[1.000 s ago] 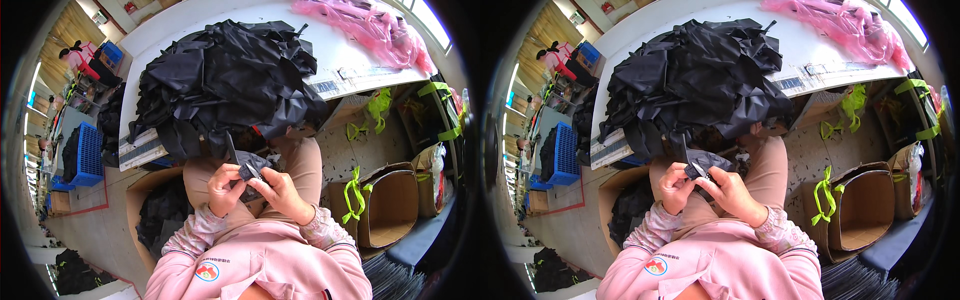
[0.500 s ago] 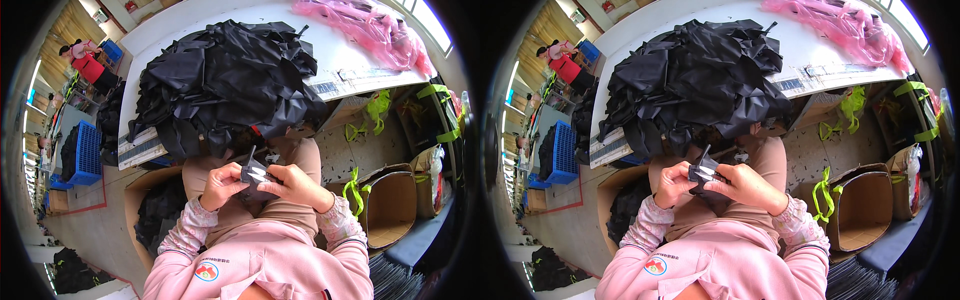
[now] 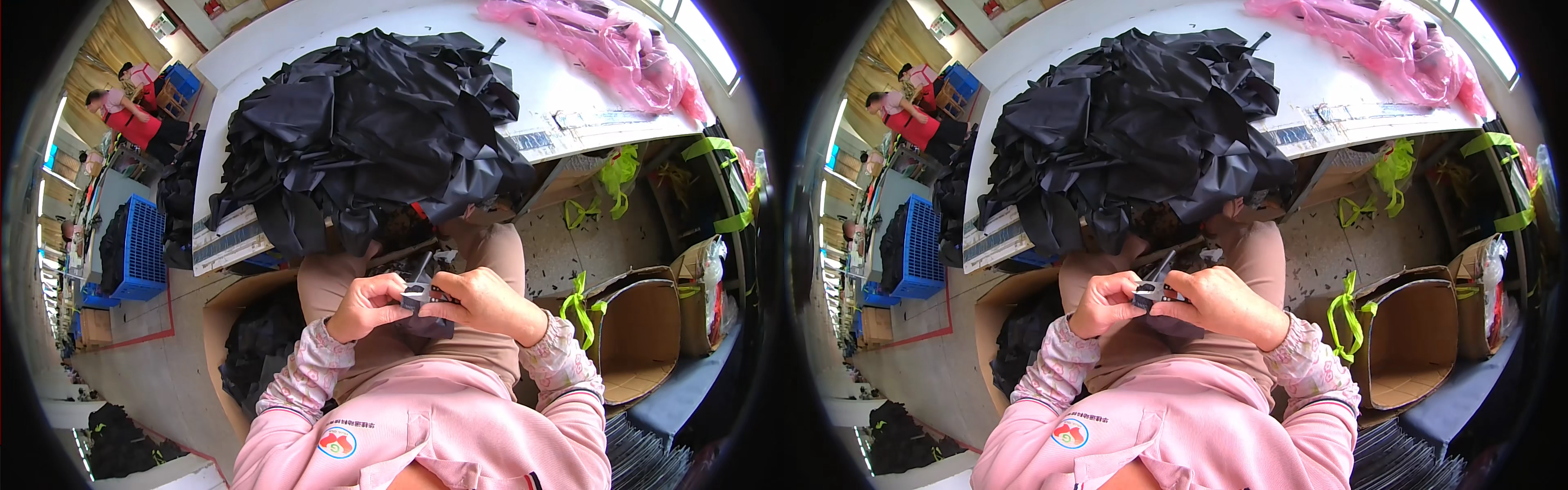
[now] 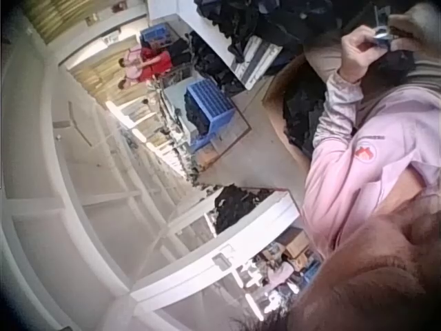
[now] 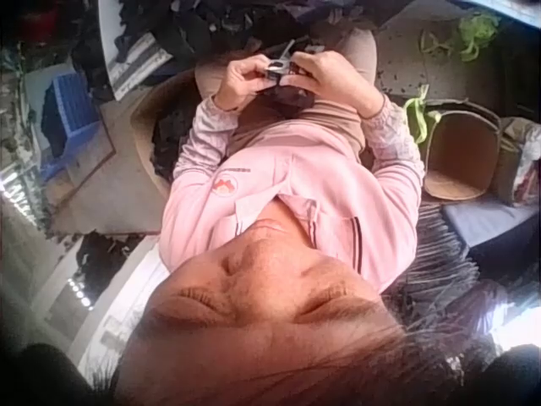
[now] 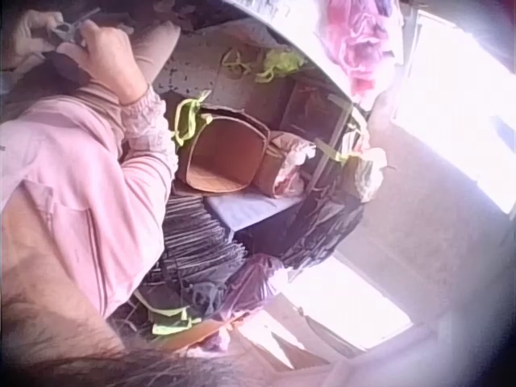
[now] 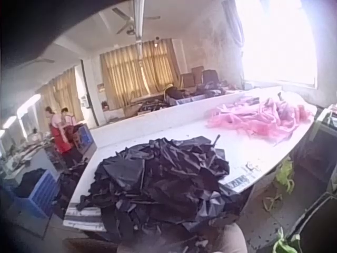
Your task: Trimming excess material and threads from black fabric components using small clippers.
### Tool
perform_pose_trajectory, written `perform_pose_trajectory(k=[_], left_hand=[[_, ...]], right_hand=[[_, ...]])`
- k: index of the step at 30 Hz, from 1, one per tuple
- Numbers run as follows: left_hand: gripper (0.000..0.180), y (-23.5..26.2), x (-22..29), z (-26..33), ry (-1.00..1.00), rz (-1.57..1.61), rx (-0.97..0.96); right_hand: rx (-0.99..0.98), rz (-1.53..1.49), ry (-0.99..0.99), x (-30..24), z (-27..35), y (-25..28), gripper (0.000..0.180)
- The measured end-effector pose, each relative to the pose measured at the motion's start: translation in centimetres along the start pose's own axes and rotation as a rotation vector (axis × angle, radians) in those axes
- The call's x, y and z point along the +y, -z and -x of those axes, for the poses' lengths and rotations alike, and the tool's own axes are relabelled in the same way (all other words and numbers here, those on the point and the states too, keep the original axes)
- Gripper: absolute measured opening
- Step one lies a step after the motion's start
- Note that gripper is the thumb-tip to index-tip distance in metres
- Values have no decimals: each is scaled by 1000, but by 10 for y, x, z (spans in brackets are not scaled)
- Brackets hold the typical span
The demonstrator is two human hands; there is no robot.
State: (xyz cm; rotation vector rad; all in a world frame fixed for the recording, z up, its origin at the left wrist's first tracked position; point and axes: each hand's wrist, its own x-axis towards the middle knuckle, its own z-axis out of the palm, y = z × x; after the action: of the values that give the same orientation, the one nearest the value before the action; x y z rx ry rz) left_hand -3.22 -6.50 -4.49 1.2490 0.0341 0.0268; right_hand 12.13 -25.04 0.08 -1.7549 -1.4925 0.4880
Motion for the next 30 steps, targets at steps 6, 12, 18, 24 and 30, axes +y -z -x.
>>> perform_pose_trajectory(k=[6, 12, 18, 24, 30], left_hand=[[12, -1, 5, 0, 6, -44, -35], [12, -2, 10, 0, 29, -82, -60], [13, 6, 17, -3, 144, -47, -135], [15, 18, 27, -10, 327, 81, -275], [8, 22, 32, -17, 374, 80, -455]], right_hand=[[-31, 34, 3, 4, 3, 0, 38], [-41, 26, -15, 7, 8, 1, 37], [-64, -65, -3, 10, 11, 6, 34], [-213, -84, 3, 9, 12, 12, 35], [-249, -110, 9, 3, 11, 11, 41]])
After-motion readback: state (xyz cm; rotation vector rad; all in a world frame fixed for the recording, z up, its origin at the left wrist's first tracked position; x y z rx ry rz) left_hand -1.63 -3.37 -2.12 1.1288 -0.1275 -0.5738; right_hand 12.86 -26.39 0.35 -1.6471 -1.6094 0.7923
